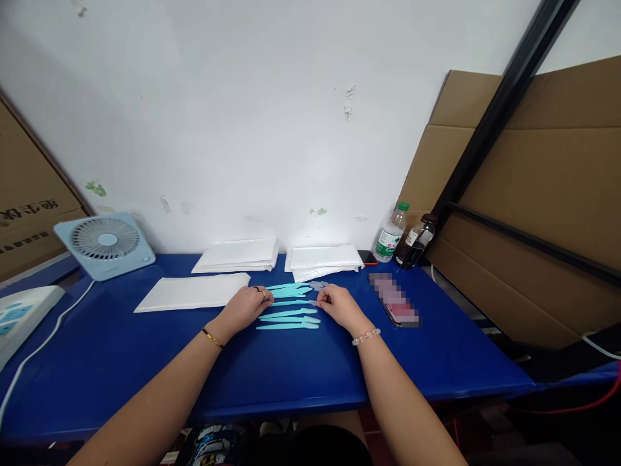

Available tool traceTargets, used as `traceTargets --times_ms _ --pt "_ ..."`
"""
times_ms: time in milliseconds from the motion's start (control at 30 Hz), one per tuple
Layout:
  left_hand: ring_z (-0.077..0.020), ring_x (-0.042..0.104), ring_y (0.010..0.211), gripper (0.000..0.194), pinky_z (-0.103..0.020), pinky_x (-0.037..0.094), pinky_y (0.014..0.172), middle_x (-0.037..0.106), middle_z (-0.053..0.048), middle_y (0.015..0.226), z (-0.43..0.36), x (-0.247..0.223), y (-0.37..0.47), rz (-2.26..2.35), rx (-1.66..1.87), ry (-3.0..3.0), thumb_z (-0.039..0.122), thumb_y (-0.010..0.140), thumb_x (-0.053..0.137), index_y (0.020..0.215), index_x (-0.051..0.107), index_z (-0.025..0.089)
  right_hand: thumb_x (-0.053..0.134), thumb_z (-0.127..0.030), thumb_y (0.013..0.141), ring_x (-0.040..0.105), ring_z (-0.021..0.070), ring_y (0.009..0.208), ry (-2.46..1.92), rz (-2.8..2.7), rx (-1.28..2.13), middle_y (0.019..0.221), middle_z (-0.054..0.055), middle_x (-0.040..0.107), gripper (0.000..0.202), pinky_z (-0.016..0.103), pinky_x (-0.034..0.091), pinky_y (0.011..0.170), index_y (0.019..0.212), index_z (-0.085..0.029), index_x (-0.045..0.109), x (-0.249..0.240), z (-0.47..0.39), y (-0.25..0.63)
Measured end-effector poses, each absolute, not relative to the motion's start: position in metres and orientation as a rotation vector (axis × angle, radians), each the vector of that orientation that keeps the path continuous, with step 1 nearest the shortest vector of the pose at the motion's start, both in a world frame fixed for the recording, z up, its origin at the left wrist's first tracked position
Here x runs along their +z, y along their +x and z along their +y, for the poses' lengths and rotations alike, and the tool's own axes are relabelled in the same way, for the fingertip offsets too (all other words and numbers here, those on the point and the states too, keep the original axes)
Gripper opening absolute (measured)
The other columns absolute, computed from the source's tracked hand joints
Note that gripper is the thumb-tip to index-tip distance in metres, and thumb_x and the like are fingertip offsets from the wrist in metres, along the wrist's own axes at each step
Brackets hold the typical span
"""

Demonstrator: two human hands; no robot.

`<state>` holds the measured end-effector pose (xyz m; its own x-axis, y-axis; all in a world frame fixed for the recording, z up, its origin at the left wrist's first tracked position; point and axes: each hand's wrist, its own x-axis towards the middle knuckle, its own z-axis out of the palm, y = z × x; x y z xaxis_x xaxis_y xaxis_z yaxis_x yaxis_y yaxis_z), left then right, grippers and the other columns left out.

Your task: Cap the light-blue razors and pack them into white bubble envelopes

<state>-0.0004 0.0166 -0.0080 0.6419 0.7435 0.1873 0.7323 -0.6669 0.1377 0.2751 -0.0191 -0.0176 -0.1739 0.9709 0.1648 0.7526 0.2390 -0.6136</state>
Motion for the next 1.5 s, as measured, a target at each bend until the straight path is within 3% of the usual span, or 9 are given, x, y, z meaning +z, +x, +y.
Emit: traceTargets --times_ms 600,1100,1300,1500 --pt "-0.0172 0.059 0.076 0.026 -0.029 0.037 0.07 0.065 -0.004 0.081 0.018 -0.008 -0.001 1.256 0.352 2.787 0.024 0.092 0.04 0.083 0.064 0.019 0.057 -0.022 0.077 0.054 0.0146 0.066 -1.586 -2.003 0.457 0.073 0.001 0.06 0.007 0.025 0.04 0.062 0.072 -0.019 0.062 -0.018 -0.018 0.273" --pt "-0.0163 0.059 0.074 0.025 -0.028 0.038 0.07 0.065 -0.003 0.079 0.012 -0.006 0.006 1.16 0.338 2.774 0.023 0.091 0.042 0.078 0.063 0.02 0.056 -0.019 0.075 0.055 0.0138 0.065 -1.509 -2.054 0.579 0.075 0.002 0.064 0.01 0.025 0.041 0.06 0.075 -0.02 0.066 -0.018 -0.021 0.26" --pt "-0.0171 0.06 0.083 0.019 -0.027 0.042 0.072 0.066 -0.004 0.094 0.019 -0.005 0.002 1.216 0.491 2.685 0.031 0.087 0.051 0.093 0.065 0.02 0.054 -0.028 0.079 0.061 0.0175 0.076 -1.552 -1.842 0.452 0.086 0.004 0.069 0.017 0.027 0.045 0.069 0.081 -0.019 0.069 -0.003 -0.012 0.288" --pt "-0.0197 0.059 0.09 0.021 -0.029 0.042 0.076 0.065 -0.006 0.099 0.037 -0.008 0.005 1.348 0.443 2.734 0.034 0.086 0.054 0.096 0.066 0.02 0.06 -0.02 0.071 0.059 0.0173 0.067 -1.724 -1.959 0.423 0.074 0.004 0.068 0.01 0.027 0.042 0.063 0.074 -0.018 0.069 0.001 0.01 0.311"
